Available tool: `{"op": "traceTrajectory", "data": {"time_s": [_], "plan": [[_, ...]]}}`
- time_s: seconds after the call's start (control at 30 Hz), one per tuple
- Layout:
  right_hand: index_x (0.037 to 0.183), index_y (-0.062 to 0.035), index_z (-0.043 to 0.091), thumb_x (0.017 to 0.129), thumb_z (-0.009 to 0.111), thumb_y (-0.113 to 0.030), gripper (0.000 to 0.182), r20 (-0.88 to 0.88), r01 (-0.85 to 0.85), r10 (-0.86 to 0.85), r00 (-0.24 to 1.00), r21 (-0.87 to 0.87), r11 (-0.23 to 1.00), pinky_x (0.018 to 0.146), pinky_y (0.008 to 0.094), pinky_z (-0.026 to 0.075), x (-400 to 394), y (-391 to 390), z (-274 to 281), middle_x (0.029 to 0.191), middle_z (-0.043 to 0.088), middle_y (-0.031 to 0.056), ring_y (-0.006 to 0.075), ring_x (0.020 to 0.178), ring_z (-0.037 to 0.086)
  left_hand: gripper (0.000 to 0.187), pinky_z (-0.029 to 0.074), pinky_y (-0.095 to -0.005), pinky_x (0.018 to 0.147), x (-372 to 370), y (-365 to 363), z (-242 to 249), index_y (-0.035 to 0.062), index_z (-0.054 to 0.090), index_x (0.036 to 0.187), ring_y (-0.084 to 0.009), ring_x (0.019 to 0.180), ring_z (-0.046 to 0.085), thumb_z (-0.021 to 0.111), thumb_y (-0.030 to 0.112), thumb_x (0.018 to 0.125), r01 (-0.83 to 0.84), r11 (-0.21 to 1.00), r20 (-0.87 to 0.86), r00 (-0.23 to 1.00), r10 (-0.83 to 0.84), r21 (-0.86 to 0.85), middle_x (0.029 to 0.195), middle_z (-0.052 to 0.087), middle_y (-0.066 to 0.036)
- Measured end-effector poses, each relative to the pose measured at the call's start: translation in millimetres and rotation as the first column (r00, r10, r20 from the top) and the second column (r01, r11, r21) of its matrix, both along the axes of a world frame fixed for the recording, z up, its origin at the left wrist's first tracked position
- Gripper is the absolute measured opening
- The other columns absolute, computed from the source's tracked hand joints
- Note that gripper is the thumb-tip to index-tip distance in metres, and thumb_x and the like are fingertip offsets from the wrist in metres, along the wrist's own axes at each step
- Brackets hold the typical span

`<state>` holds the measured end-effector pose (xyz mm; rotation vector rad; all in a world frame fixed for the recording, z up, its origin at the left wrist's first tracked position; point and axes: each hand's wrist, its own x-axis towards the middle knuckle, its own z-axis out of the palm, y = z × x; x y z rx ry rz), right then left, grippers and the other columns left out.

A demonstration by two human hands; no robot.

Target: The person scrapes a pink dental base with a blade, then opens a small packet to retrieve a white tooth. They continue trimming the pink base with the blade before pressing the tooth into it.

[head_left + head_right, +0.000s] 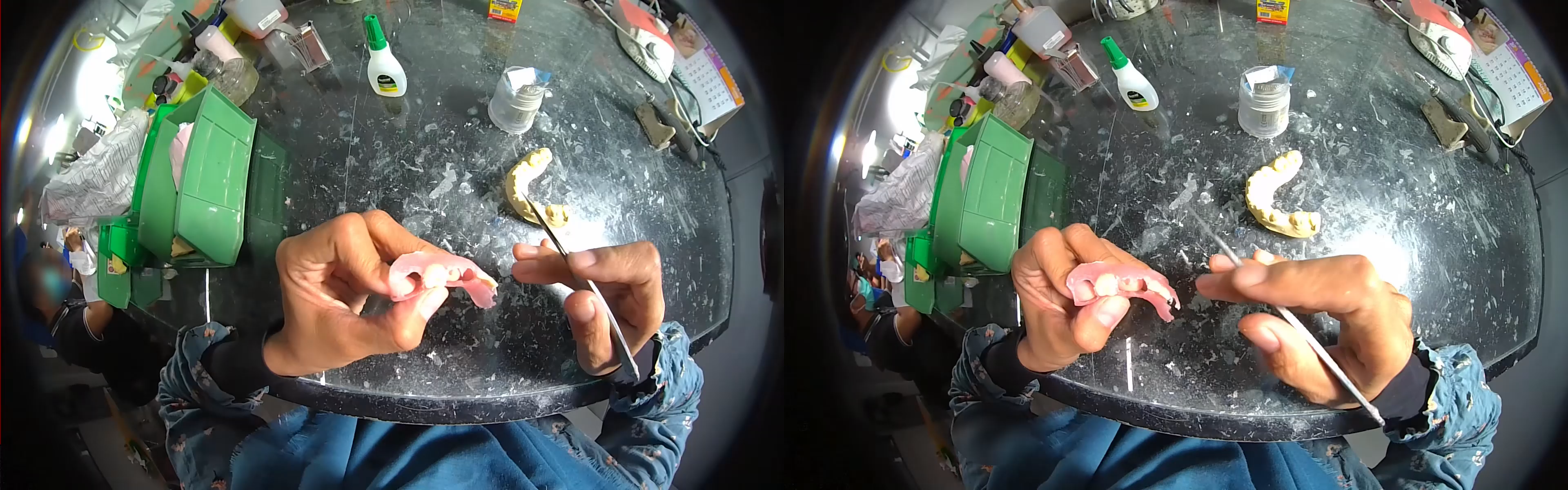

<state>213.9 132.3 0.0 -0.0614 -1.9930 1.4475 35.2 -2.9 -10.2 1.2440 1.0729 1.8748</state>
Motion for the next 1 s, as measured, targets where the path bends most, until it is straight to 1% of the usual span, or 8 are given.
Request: {"op": "traceTrajectory", "data": {"time_s": [0.1, 0.23, 0.37, 0.4, 0.5, 0.53, 0.73, 1.0], "plan": [[0.097, 0.0065, 0.063, 0.082, 0.067, -0.003, 0.018, 0.051, -0.035, 0.035, 0.998, 0.0, 0.999, 0.081, 0.0384, 0.055, -3.2, 3.2, 7.2, 0.089, 0.069, 0.0194, 0.0304, 0.09, 0.068, 0.026, 0.06, -0.0384, 0.067, 2.1, 0.1, -0.1, 0.0054, 0.044, 0.077, -0.0304, 0.083, 0.069, 0.065, -0.011, 0.076, -0.013, 0.999, 0.01, 1.0, 0.013, 0.032, 0.085, 0.064, -0.019], [0.09, 0.005, 0.066, 0.067, 0.081, -0.004, 0.029, -0.013, -0.062, 0.062, 0.998, -0.057, 0.996, 0.082, 0.0381, 0.056, -9.3, 1.2, -0.1, 0.087, 0.069, 0.0192, 0.0286, 0.088, 0.069, 0.028, 0.061, -0.043, 0.065, -4.0, -3.9, -4.0, 0.0084, 0.039, 0.081, -0.0363, 0.08, 0.068, 0.062, -0.006, 0.078, 0.008, 1.0, -0.36, 0.933, -0.005, 0.005, 0.079, 0.059, -0.016], [0.086, 0.0036, 0.065, 0.069, 0.079, 0.002, 0.022, -0.031, 0.011, -0.015, 0.999, -0.127, 0.992, 0.081, 0.0364, 0.056, -9.0, -0.2, -5.2, 0.085, 0.069, 0.0163, 0.0255, 0.086, 0.069, 0.028, 0.058, -0.0469, 0.076, -1.7, -2.1, -1.6, 0.0064, 0.042, 0.072, -0.0373, 0.089, 0.067, 0.067, -0.005, 0.076, -0.007, 1.0, -0.493, 0.87, 0.013, 0.016, 0.082, 0.061, -0.018], [0.086, 0.0006, 0.057, 0.07, 0.077, 0.005, 0.026, 0.015, -0.032, 0.032, 0.999, -0.027, 0.999, 0.085, 0.047, 0.054, -7.6, 5.1, -2.1, 0.083, 0.067, 0.0204, 0.0322, 0.089, 0.068, 0.035, 0.057, -0.0437, 0.078, -0.7, -2.8, 0.3, 0.0068, 0.041, 0.069, -0.0346, 0.092, 0.066, 0.076, 0.003, 0.072, -0.029, 0.999, -0.5, 0.866, 0.007, -0.036, 0.087, 0.063, -0.022], [0.085, 0.0006, 0.057, 0.069, 0.078, 0.004, 0.026, -0.011, -0.042, 0.042, 0.999, 0.009, 0.999, 0.083, 0.0453, 0.055, -7.6, 7.3, -2.5, 0.083, 0.067, 0.0208, 0.0324, 0.089, 0.068, 0.045, 0.056, -0.0371, 0.076, -1.6, -4.9, 2.3, 0.0074, 0.04, 0.07, -0.0301, 0.089, 0.067, 0.084, 0.013, 0.065, 0.06, 0.976, -0.337, 0.933, -0.129, -0.209, 0.093, 0.064, -0.025], [0.084, 0.0005, 0.058, 0.069, 0.079, 0.003, 0.026, 0.031, -0.033, 0.032, 0.999, 0.036, 0.999, 0.082, 0.0437, 0.056, -5.6, 6.5, 1.2, 0.083, 0.067, 0.0209, 0.0326, 0.089, 0.068, 0.052, 0.053, -0.0328, 0.078, 5.6, -7.6, 7.7, 0.0081, 0.04, 0.072, -0.0264, 0.088, 0.067, 0.089, 0.021, 0.059, 0.064, 0.925, -0.037, 0.996, -0.084, -0.375, 0.094, 0.065, -0.025], [0.081, -0.0002, 0.059, 0.07, 0.079, 0.0, 0.022, 0.097, -0.022, 0.014, 0.995, 0.087, 0.996, 0.078, 0.0429, 0.057, -5.5, 3.2, 4.7, 0.084, 0.068, 0.0214, 0.0324, 0.09, 0.068, 0.066, 0.053, -0.0339, 0.081, 2.6, -7.7, 2.6, -0.0034, 0.053, 0.095, -0.0237, 0.092, 0.065, 0.091, 0.035, 0.057, 0.271, 0.862, 0.301, 0.942, -0.146, -0.428, 0.098, 0.063, -0.02], [0.087, 0.0007, 0.06, 0.073, 0.076, -0.002, 0.022, 0.085, -0.107, 0.093, 0.992, 0.179, 0.978, 0.082, 0.0432, 0.054, -6.4, 6.9, 5.0, 0.088, 0.068, 0.0225, 0.0332, 0.094, 0.067, 0.032, 0.057, -0.0308, 0.081, 5.1, -10.3, 10.7, -0.006, 0.06, 0.107, -0.0188, 0.094, 0.065, 0.071, -0.006, 0.076, 0.289, 0.844, 0.212, 0.954, -0.213, -0.452, 0.1, 0.065, -0.013]]}}
